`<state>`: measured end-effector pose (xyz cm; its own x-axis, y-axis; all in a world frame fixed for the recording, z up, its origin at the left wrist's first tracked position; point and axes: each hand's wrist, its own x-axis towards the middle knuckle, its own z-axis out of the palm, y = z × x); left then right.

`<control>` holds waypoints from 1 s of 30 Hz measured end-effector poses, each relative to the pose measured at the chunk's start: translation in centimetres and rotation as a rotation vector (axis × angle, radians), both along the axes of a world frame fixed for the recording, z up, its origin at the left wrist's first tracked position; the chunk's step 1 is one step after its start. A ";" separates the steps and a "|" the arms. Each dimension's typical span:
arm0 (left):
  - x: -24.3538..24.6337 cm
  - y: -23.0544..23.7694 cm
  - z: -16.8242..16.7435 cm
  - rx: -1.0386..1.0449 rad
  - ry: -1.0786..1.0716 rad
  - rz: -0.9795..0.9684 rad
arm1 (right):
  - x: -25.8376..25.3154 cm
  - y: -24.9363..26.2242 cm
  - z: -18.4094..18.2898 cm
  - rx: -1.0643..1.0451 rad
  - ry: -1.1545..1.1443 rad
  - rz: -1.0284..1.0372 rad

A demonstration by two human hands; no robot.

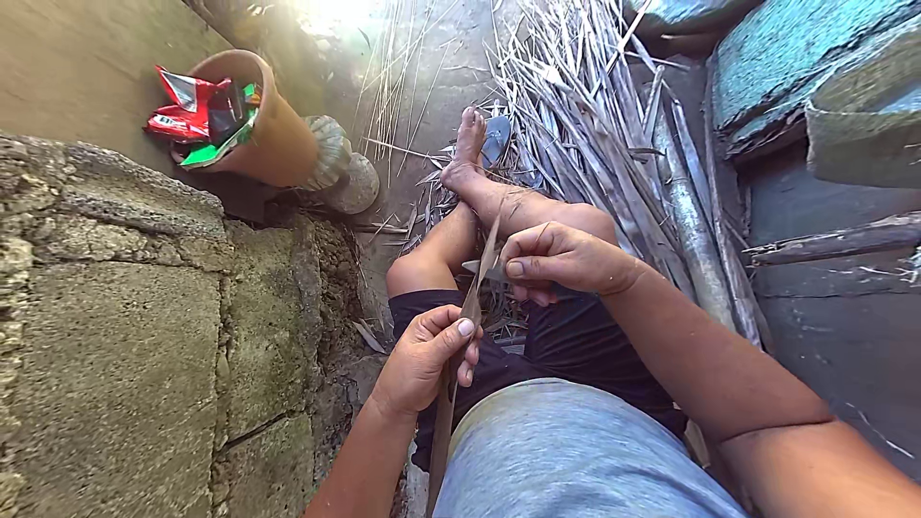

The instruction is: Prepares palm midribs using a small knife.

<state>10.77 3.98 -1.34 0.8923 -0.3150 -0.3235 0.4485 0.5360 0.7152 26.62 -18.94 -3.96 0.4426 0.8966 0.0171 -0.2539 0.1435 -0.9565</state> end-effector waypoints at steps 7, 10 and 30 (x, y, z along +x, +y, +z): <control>-0.6 0.2 -0.8 0.106 0.050 0.064 | 1.7 -0.5 0.5 -0.020 0.098 -0.369; -0.6 -0.4 -0.8 0.225 0.037 0.100 | 1.1 -0.7 1.1 -0.043 0.147 -0.368; -1.1 -1.8 0.3 0.609 -0.193 0.127 | -2.1 0.0 -0.1 0.064 0.246 -0.156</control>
